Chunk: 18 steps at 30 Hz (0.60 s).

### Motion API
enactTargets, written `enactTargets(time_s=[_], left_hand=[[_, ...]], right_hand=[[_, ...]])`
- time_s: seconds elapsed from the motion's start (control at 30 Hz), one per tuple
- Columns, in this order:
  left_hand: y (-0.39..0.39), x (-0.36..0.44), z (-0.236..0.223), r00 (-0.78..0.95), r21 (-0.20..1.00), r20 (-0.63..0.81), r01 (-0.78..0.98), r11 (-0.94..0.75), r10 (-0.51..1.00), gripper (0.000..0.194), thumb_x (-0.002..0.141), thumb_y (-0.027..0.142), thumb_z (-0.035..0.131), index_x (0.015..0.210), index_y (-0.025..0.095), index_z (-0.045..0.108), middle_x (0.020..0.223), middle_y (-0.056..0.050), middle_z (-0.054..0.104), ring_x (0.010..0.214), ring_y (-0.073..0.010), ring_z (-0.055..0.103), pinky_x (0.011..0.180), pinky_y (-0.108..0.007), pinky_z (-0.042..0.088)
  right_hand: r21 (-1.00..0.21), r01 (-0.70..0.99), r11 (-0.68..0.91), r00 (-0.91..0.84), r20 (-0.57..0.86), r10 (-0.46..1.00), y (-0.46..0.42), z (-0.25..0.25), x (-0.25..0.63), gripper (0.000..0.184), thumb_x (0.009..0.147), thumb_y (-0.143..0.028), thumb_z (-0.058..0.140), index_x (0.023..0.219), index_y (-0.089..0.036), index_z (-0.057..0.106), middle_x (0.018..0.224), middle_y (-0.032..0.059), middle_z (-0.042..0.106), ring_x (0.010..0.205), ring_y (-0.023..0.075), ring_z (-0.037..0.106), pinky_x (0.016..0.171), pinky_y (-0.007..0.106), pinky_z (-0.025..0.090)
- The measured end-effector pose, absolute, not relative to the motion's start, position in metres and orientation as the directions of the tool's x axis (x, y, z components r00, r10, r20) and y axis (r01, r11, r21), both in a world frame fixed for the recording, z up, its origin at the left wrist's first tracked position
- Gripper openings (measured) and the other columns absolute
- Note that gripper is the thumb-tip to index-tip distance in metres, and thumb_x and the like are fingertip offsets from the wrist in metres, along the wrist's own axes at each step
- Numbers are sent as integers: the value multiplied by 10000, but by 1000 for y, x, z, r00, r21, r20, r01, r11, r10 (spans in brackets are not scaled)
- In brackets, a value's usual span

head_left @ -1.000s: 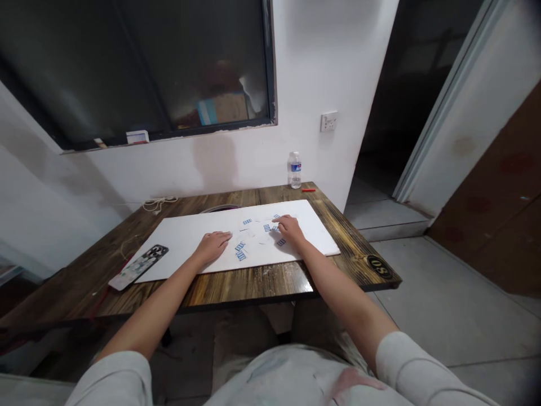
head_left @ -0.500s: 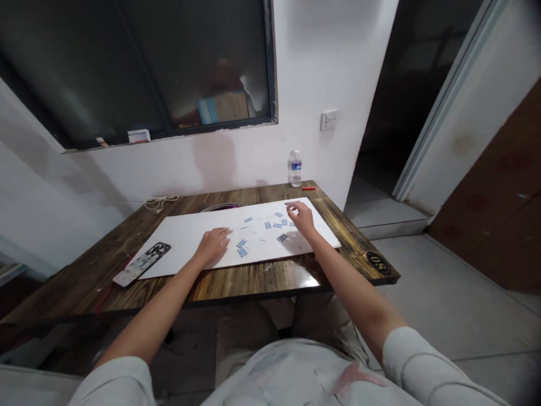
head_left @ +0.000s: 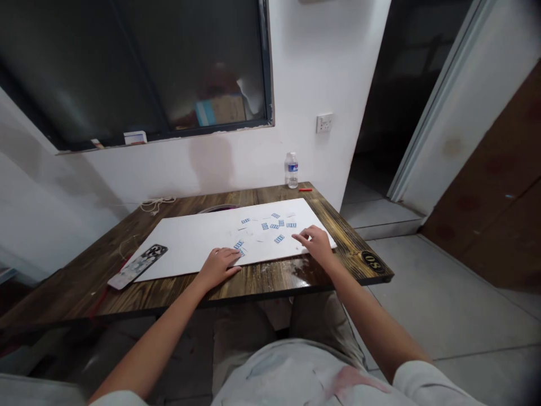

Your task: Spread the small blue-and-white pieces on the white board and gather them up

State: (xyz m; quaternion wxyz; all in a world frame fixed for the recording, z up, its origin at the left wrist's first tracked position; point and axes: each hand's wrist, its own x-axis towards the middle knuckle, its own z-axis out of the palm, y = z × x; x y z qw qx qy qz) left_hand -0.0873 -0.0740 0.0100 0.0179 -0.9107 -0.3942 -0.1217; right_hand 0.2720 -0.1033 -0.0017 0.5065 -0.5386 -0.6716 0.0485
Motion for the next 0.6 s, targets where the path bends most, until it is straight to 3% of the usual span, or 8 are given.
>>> enactTargets(time_s=[0.23,0.47,0.6], left_hand=[[-79,-81,-2,614,62,298,752,-656,731,282,907,361,572,1134,258,704,1211,-86,698,1131,-261,615,927,-422,456],[-88,-74,-5,599,35,369,755,-655,710,264,942,353,507,1052,243,720,1088,-96,732,1034,-254,643,855,-399,488],[-91,-74,-7,611,-19,388,754,-657,690,281,964,351,468,965,240,727,996,-96,741,949,-251,653,797,-390,490]], right_hand=[[-476,800,366,-8,601,799,-133,-25,279,483,972,-438,478,560,-224,610,589,49,634,684,206,558,667,329,367],[-388,836,390,-124,557,821,-145,-34,292,205,932,-305,560,825,-245,724,809,59,729,839,233,589,752,346,392],[-386,833,397,-130,561,818,-148,-35,296,176,919,-270,572,838,-248,727,837,63,735,859,242,596,751,352,401]])
